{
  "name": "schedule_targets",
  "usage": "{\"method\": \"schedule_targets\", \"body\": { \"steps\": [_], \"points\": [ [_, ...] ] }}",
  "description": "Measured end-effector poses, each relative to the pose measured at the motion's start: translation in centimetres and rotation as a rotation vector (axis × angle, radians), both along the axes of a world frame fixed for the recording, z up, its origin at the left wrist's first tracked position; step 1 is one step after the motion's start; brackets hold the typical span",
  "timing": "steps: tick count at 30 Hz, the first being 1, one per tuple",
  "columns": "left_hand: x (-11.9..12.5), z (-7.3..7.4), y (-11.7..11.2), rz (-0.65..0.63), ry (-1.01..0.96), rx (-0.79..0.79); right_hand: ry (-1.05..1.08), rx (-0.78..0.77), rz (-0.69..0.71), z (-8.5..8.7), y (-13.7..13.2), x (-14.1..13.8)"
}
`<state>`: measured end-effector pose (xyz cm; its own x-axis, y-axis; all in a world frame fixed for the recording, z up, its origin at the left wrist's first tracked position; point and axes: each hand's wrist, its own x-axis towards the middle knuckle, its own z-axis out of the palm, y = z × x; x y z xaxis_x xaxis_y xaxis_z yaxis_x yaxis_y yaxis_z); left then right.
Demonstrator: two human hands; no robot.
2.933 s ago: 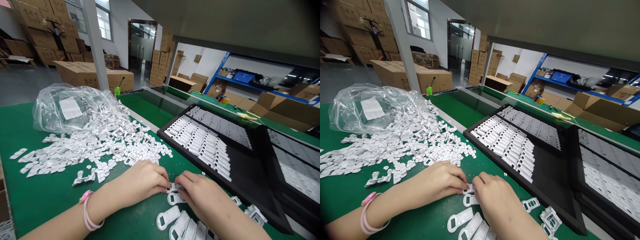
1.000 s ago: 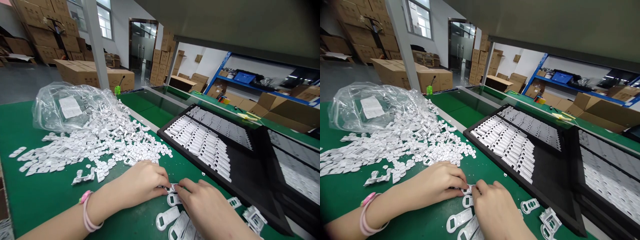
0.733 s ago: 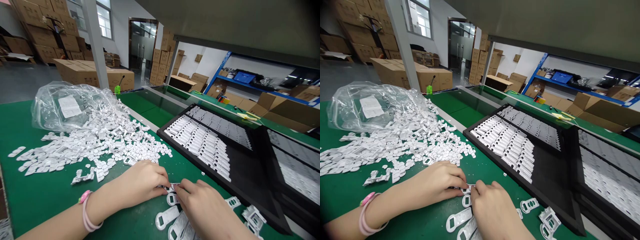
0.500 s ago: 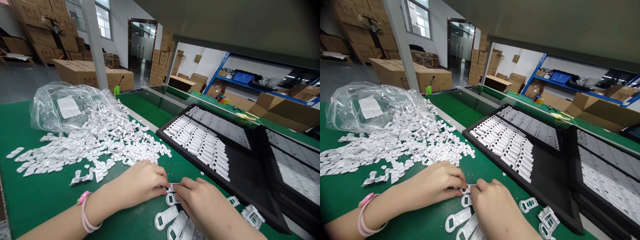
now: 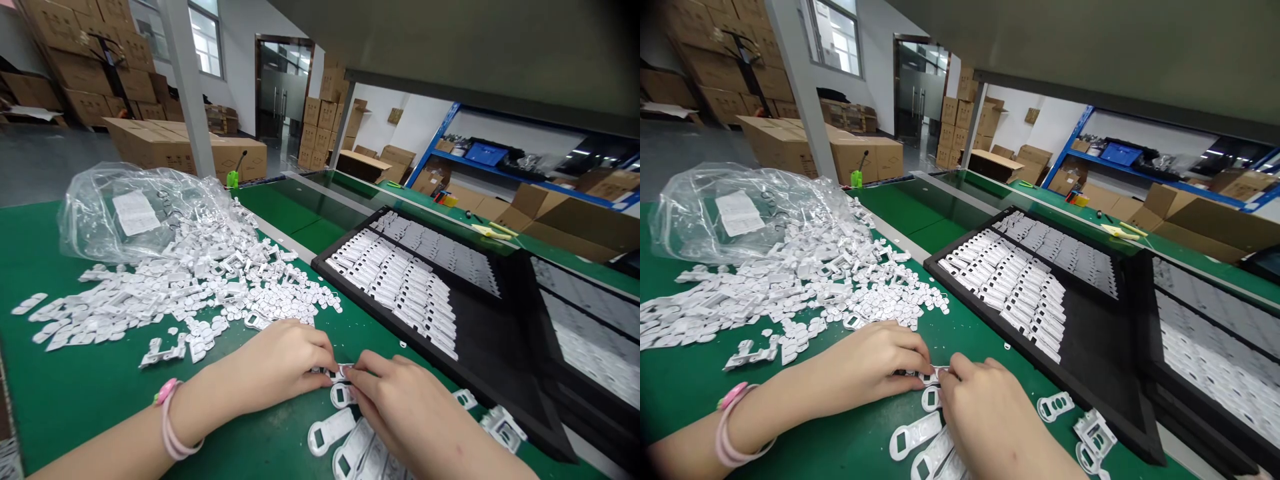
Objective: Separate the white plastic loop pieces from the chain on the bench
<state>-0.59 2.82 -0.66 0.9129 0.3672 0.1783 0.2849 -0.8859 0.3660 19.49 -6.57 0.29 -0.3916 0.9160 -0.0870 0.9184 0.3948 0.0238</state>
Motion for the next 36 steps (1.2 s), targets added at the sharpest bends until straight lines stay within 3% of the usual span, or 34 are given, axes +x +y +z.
{"method": "schedule_targets", "body": {
  "steps": [12, 36],
  "points": [
    [0.0, 0.2, -0.3, 0.007, 0.033, -0.01, 0.022, -0.232, -0.123, 1.5, 0.0, -0.2],
    [-0.1, 0.2, -0.4, 0.007, 0.08, -0.033, 0.093, -0.235, -0.145, 1.8, -0.2, -0.1]
  ]
}}
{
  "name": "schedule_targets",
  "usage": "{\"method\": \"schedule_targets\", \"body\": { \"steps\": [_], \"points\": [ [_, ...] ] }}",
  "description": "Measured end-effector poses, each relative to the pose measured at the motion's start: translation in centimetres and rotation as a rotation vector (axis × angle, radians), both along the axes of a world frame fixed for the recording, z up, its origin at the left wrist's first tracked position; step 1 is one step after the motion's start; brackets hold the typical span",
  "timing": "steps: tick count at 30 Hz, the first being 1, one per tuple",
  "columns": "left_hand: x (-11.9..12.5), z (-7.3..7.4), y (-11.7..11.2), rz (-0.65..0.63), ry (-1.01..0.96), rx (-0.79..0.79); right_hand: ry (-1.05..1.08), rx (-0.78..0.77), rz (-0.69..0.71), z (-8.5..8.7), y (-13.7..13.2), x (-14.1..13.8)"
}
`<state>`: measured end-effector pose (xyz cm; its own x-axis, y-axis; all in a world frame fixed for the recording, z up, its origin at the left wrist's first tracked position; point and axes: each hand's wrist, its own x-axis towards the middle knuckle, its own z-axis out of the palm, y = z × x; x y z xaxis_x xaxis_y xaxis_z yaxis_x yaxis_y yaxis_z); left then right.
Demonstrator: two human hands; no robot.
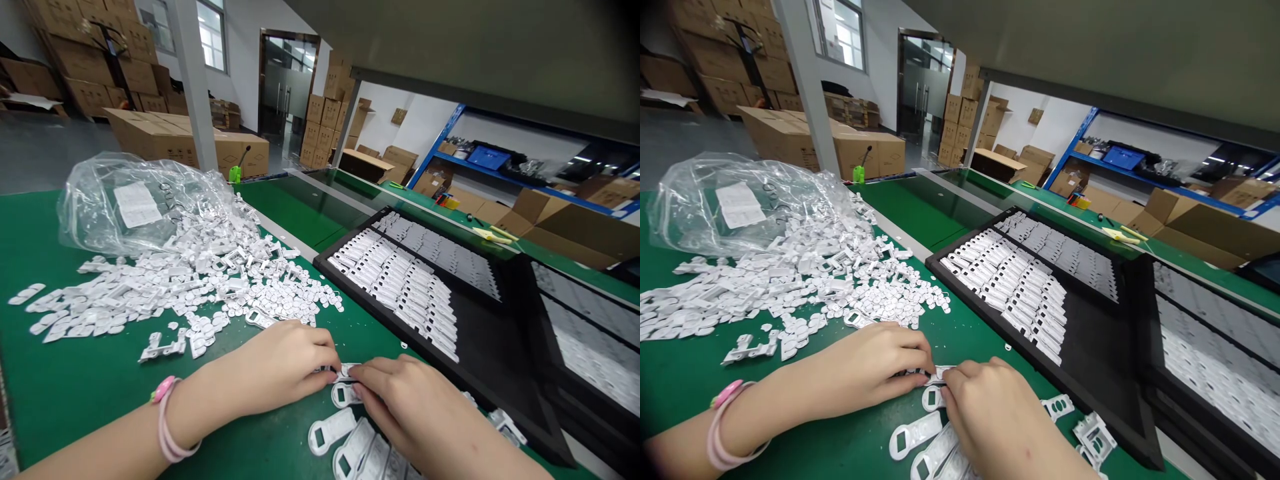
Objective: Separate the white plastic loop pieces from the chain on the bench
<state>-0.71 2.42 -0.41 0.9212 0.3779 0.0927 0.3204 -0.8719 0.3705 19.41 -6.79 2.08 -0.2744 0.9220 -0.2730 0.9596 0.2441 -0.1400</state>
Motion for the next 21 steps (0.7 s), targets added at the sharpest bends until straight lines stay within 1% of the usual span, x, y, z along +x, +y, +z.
{"method": "schedule_targets", "body": {
  "steps": [4, 9, 17, 21],
  "points": [
    [0.04, 0.21, -0.05, 0.005, 0.003, 0.007, 0.046, 0.033, 0.006, -0.39, -0.04, 0.29],
    [0.1, 0.4, -0.09, 0.006, 0.019, 0.007, 0.026, 0.07, 0.016, -0.42, 0.01, 0.3],
    [-0.04, 0.45, -0.24, 0.012, 0.023, -0.001, -0.005, 0.005, -0.001, -0.03, 0.0, 0.16],
    [0.03, 0.5, -0.22, 0.014, 0.041, -0.001, 0.0, 0.001, -0.002, 0.0, 0.11, 0.07]
  ]
}}
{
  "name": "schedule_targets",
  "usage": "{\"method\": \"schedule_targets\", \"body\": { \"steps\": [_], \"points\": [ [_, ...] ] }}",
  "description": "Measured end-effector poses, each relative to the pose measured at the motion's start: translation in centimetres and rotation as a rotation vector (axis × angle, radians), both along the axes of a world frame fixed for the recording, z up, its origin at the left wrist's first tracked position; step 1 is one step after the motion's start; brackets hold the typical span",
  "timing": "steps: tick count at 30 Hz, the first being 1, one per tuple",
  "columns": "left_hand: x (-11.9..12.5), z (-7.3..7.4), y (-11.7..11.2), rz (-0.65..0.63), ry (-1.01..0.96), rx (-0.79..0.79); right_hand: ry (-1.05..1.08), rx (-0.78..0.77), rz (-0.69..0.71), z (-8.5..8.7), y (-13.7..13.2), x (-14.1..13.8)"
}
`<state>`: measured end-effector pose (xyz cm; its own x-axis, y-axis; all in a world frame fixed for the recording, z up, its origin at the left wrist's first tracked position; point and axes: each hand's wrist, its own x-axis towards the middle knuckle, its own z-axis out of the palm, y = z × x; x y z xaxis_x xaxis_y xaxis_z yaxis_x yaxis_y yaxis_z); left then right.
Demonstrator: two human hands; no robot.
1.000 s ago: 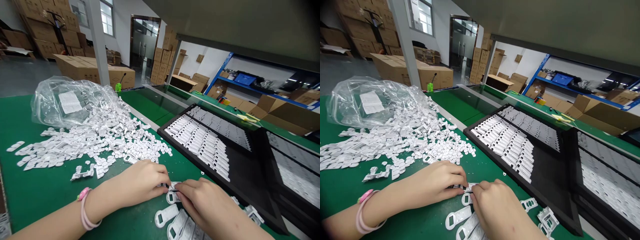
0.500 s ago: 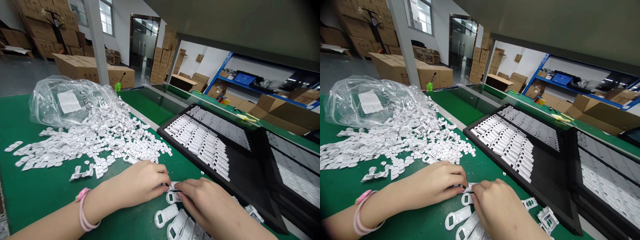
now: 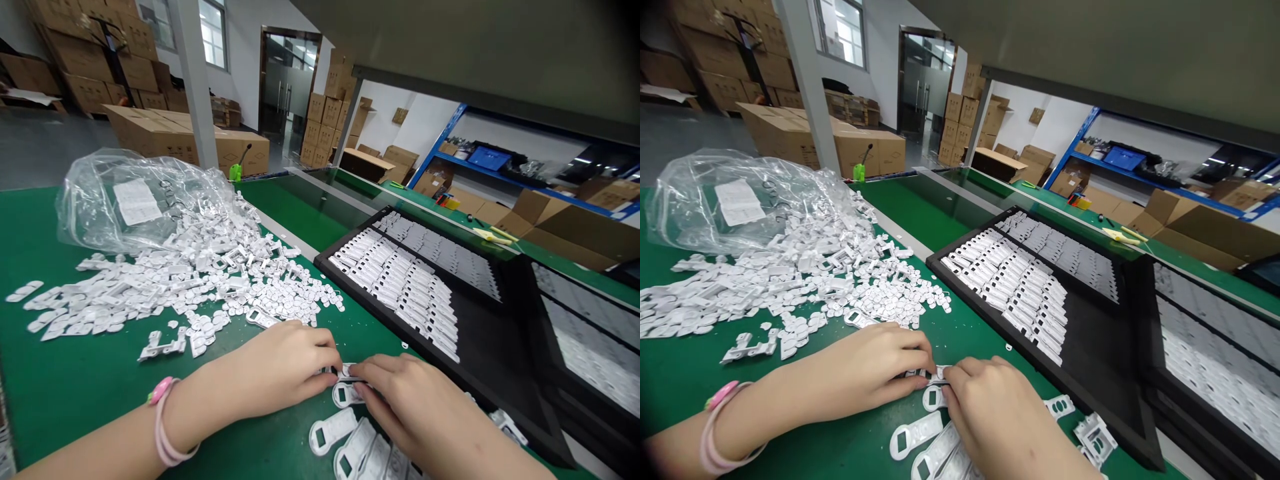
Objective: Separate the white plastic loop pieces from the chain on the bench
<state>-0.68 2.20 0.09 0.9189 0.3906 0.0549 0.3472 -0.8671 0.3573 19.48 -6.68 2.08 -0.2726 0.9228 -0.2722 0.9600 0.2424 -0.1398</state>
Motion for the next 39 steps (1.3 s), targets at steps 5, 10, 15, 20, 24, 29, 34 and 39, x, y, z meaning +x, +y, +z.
{"method": "schedule_targets", "body": {
  "steps": [5, 10, 15, 20, 24, 29, 34, 39],
  "points": [
    [0.04, -0.03, -0.05, 0.003, -0.001, 0.017, -0.001, -0.015, 0.0, -0.13, 0.16, -0.08],
    [-0.04, -0.11, -0.06, 0.003, 0.008, 0.025, -0.028, -0.016, -0.012, 0.06, 0.27, -0.34],
    [-0.06, -0.16, -0.13, 0.007, -0.019, 0.048, -0.009, 0.022, -0.006, 0.0, 0.29, -0.2],
    [-0.1, -0.31, -0.09, 0.006, -0.041, 0.044, -0.003, 0.034, -0.007, -0.17, 0.04, 0.0],
    [-0.11, -0.25, -0.12, 0.004, -0.016, 0.026, -0.024, 0.009, -0.009, 0.07, 0.07, -0.16],
    [-0.09, -0.13, -0.2, 0.01, -0.021, 0.032, -0.007, 0.027, -0.006, 0.05, 0.25, -0.26],
    [-0.05, -0.17, -0.22, 0.012, -0.028, 0.039, -0.007, 0.053, 0.0, -0.19, 0.15, -0.17],
    [-0.02, -0.15, -0.17, 0.002, -0.001, 0.025, -0.037, 0.026, 0.006, -0.02, 0.25, -0.31]
  ]
}}
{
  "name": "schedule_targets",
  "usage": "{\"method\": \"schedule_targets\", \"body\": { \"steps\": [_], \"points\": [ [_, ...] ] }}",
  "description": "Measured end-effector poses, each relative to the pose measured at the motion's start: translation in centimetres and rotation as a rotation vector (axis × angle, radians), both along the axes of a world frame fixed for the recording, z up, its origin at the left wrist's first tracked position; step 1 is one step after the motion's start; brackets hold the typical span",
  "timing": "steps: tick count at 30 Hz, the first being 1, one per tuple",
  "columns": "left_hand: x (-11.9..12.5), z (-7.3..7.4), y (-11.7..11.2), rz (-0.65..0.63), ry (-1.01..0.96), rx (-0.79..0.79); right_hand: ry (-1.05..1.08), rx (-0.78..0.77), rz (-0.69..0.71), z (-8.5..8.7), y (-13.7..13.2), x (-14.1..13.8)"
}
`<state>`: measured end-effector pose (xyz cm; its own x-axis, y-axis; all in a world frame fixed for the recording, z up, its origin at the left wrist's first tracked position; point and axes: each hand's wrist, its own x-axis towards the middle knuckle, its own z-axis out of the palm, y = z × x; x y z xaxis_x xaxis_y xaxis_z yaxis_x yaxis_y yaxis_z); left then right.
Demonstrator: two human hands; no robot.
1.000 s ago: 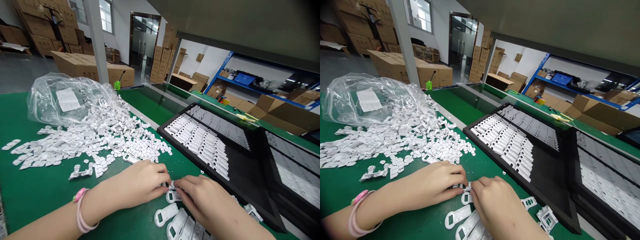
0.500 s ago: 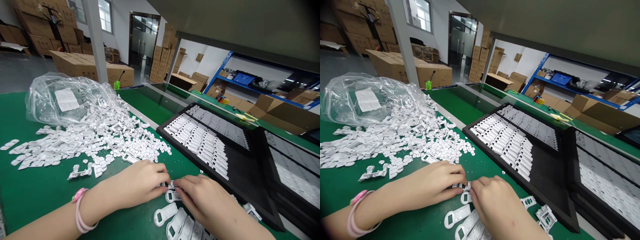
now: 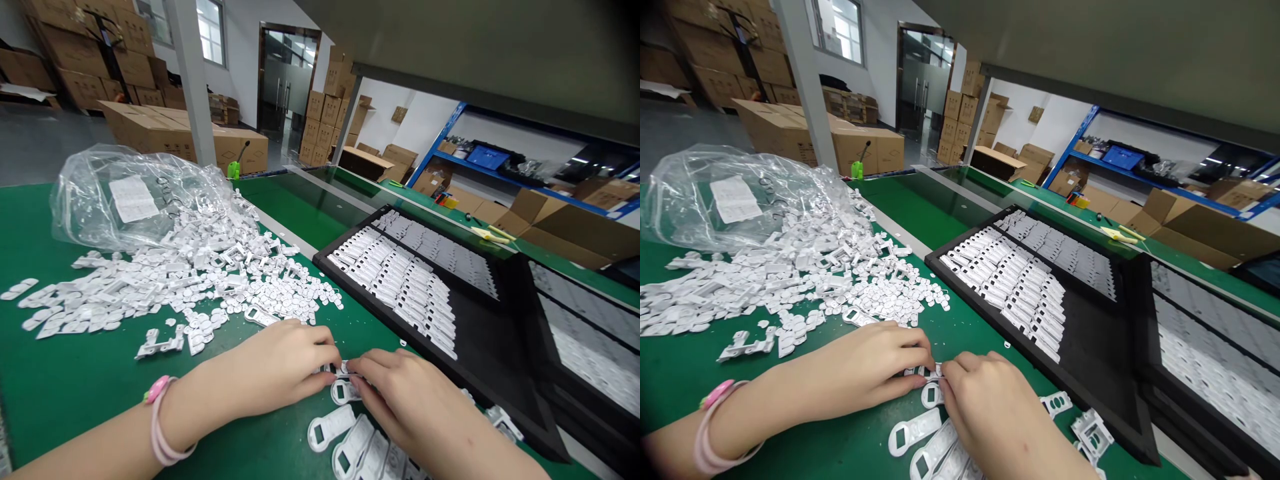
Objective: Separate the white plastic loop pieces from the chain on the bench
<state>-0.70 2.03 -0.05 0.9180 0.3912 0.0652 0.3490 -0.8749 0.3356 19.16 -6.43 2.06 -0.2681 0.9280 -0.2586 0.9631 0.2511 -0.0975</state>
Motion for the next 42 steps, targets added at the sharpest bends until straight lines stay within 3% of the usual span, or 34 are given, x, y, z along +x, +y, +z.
{"method": "schedule_targets", "body": {
  "steps": [18, 31, 42],
  "points": [
    [0.01, 0.18, 0.01, 0.005, 0.006, -0.014, -0.014, -0.003, 0.008, 0.13, -0.13, -0.2],
    [-0.01, 0.01, 0.02, 0.004, 0.011, 0.01, 0.025, 0.098, 0.041, -0.36, -0.35, 0.28],
    [0.0, 0.05, 0.07, 0.001, 0.005, -0.004, 0.017, 0.045, 0.011, -0.23, -0.39, 0.14]
  ]
}}
